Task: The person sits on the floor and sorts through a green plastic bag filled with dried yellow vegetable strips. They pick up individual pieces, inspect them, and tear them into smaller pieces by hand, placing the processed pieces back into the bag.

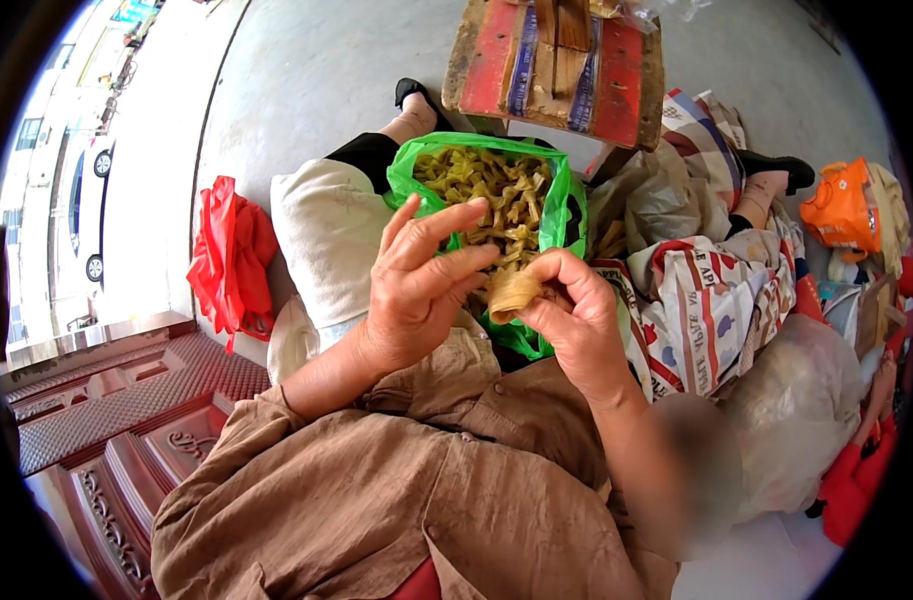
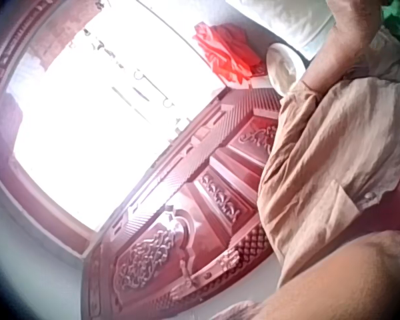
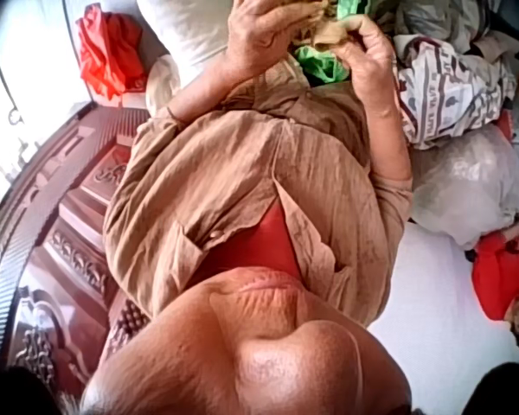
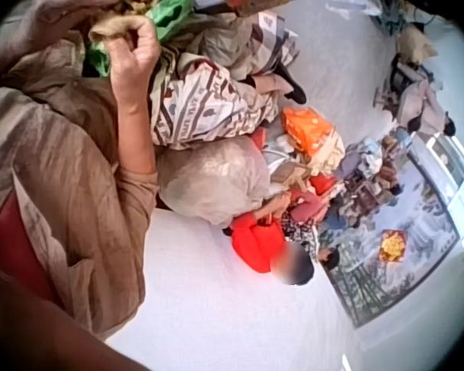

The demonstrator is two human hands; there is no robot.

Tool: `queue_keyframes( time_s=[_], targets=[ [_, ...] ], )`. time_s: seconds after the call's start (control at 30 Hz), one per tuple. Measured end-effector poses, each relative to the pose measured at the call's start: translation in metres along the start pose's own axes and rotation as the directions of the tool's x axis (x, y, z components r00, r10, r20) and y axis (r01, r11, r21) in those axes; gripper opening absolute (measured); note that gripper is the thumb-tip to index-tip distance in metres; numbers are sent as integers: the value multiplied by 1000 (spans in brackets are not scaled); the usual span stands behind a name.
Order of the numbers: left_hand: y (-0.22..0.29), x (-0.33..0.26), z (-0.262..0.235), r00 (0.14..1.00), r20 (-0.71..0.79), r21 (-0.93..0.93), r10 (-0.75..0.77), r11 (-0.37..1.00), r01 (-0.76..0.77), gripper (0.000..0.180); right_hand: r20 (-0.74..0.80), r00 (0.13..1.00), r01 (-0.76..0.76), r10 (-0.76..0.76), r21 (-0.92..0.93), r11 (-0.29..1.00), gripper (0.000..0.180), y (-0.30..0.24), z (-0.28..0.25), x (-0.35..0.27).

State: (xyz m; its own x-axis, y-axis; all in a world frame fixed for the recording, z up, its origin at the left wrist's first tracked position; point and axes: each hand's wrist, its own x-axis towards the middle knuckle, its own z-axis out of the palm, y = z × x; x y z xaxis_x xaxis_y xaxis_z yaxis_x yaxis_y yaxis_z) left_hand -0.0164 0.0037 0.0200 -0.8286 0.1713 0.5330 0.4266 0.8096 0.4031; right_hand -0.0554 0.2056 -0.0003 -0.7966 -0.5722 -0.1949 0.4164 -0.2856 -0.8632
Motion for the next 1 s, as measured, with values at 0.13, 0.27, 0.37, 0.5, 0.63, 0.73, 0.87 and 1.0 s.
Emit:
queue_keyframes(
  time_s=[0.13, 0.27, 0.37, 0.5, 0.63, 0.73, 0.87, 1.0],
  targets=[
    [8, -4, -11, 935, 29, -43, 353, 935, -352, 24, -110, 994, 6, -3, 22, 1000, 22, 14, -10, 0],
    [10, -12, -3, 972, 87, 134, 217, 965, -227, 23, -138, 990, -27, 30, 26, 999, 26, 6, 5, 3],
    [-1, -18, 6, 995, 81, -1, 63, 998, -63, 24, -4, 994, -106, 112, 291, 951, 31, 5, 2, 2],
    [0, -24, 13, 973, 167, -376, -160, 902, 213, 24, -40, 999, -36, 36, 1, 999, 32, 8, 9, -1],
    [7, -13, -3, 697, 612, -586, -373, 379, 717, 13, 31, 971, 210, -237, -586, 783, 33, 10, 13, -3],
    [5, -8, -14, 508, 773, -615, -380, -253, 747, 15, -26, 994, 98, -103, -132, 986, 31, 0, 9, -6],
    [2, -9, -15, 549, 703, -710, -452, -402, 578, 15, -80, 979, 170, -187, -183, 968, 26, -4, -4, -19],
    [-12, -13, -14, 598, 690, -677, -408, -70, 733, 19, 14, 972, 210, -235, -505, 837, 18, -8, -13, -21]
  ],
)
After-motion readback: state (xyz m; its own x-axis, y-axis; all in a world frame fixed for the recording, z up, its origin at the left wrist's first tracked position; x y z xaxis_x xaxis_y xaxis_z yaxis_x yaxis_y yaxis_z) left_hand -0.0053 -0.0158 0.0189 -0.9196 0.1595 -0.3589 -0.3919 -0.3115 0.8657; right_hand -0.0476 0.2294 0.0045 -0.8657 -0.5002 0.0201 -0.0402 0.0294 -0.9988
